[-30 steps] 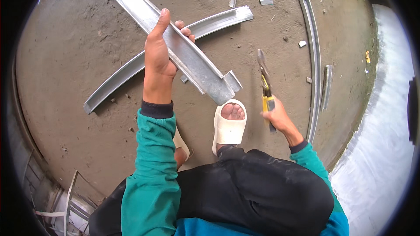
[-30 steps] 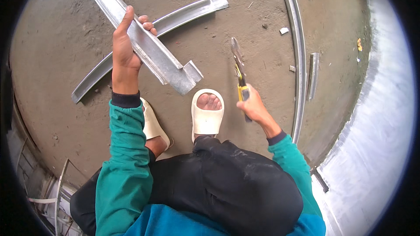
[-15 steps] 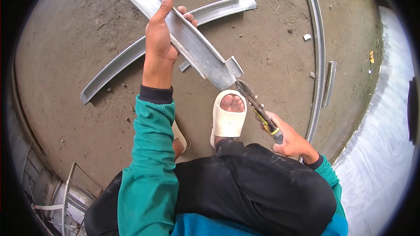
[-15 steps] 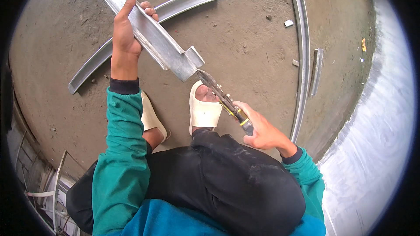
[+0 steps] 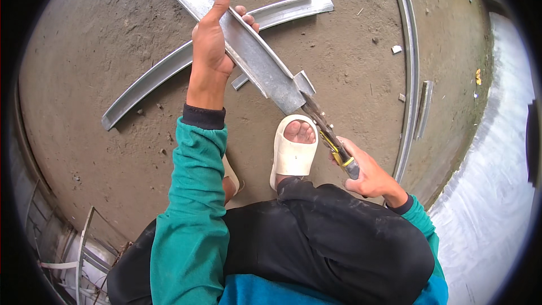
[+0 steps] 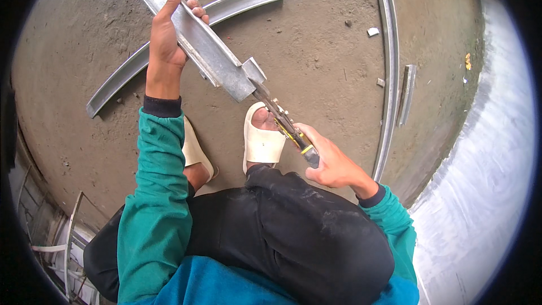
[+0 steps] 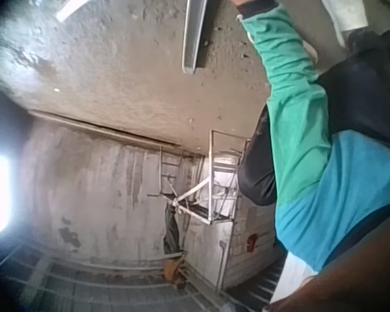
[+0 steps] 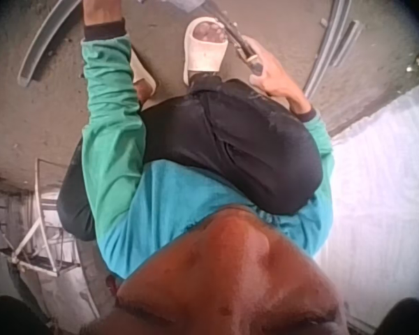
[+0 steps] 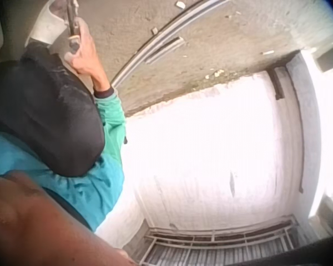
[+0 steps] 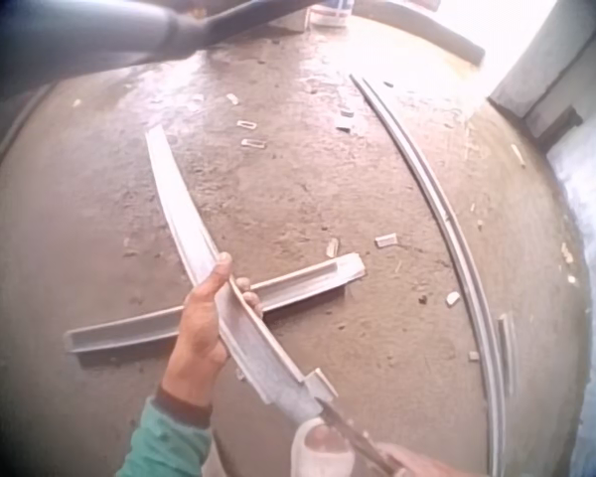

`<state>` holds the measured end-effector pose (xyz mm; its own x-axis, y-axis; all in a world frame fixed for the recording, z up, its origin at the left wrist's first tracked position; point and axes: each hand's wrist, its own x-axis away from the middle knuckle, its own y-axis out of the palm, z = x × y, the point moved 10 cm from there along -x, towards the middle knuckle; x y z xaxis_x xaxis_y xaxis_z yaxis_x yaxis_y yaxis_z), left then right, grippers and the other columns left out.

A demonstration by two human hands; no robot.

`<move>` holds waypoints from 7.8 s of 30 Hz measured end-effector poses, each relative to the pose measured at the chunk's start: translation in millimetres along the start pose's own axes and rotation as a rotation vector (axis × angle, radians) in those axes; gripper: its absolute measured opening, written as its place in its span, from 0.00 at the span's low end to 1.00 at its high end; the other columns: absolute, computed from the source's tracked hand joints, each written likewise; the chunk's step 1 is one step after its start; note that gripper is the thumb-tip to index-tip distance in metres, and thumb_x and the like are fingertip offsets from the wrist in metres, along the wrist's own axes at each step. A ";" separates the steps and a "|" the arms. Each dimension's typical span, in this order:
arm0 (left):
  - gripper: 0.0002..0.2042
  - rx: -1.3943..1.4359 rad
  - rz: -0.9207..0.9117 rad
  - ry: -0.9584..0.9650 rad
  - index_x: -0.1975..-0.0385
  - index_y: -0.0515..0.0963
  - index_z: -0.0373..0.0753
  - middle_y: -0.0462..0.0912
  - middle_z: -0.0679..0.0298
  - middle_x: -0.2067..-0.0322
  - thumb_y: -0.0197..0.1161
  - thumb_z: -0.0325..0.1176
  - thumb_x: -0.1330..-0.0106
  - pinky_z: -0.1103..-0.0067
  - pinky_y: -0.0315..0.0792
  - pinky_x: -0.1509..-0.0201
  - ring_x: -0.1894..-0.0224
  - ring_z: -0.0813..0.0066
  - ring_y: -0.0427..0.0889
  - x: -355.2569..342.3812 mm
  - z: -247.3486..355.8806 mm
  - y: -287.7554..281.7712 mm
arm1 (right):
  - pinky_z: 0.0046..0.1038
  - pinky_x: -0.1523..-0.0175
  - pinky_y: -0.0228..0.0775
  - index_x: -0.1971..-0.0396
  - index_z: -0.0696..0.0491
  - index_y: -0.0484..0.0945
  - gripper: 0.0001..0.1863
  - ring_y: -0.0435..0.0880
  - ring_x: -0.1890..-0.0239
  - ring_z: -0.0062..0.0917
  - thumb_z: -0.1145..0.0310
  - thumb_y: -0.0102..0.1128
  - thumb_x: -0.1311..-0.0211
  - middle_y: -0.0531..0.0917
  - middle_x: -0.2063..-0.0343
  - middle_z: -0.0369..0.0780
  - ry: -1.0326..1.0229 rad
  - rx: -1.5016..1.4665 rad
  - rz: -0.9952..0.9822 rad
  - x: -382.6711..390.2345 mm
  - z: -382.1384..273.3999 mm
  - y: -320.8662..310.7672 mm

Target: The person trims and cuts metal studs using snips. They hold a stud with one hand while using the tool to cut through the metal flanges, then pick up and begin cutting a longer metal stud.

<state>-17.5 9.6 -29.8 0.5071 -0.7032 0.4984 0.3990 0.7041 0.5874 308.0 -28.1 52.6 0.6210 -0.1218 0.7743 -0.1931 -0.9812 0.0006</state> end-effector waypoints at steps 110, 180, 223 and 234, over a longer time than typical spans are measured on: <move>0.21 -0.305 0.359 0.043 0.87 0.65 0.41 0.62 0.74 0.83 0.69 0.45 0.48 0.76 0.52 0.81 0.82 0.84 0.56 -7.8 -7.1 -37.6 | 0.30 0.62 0.66 0.66 0.55 0.69 0.15 0.72 0.69 0.27 0.73 0.59 0.57 0.75 0.72 0.39 0.244 0.138 0.224 -12.3 43.6 -5.8; 0.27 -0.250 0.164 -0.042 0.65 0.60 0.38 0.64 0.63 0.81 0.66 0.52 0.46 0.79 0.66 0.84 0.83 0.72 0.68 18.6 72.6 -5.8 | 0.28 0.46 0.68 0.47 0.59 0.67 0.35 0.78 0.56 0.29 0.77 0.56 0.65 0.78 0.59 0.42 0.083 -0.325 0.273 -6.7 55.6 6.0; 0.34 -0.200 0.110 0.030 0.51 0.59 0.36 0.72 0.60 0.78 0.67 0.52 0.48 0.78 0.77 0.79 0.82 0.71 0.77 -3.8 46.1 0.0 | 0.29 0.50 0.69 0.41 0.58 0.64 0.38 0.75 0.61 0.31 0.75 0.56 0.62 0.75 0.61 0.42 -0.061 -0.031 -0.146 -22.3 -26.0 8.2; 0.31 -0.192 0.055 -0.005 0.53 0.59 0.39 0.71 0.61 0.79 0.66 0.52 0.46 0.78 0.76 0.81 0.83 0.71 0.77 -6.0 47.0 -7.8 | 0.30 0.52 0.69 0.47 0.60 0.69 0.32 0.76 0.63 0.30 0.74 0.57 0.61 0.77 0.69 0.42 -0.112 -0.063 -0.051 -19.9 -42.8 6.9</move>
<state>-59.5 3.6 -7.5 0.5285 -0.6633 0.5297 0.5097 0.7470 0.4268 261.8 -26.0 64.4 0.7114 -0.0909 0.6969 -0.2037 -0.9757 0.0808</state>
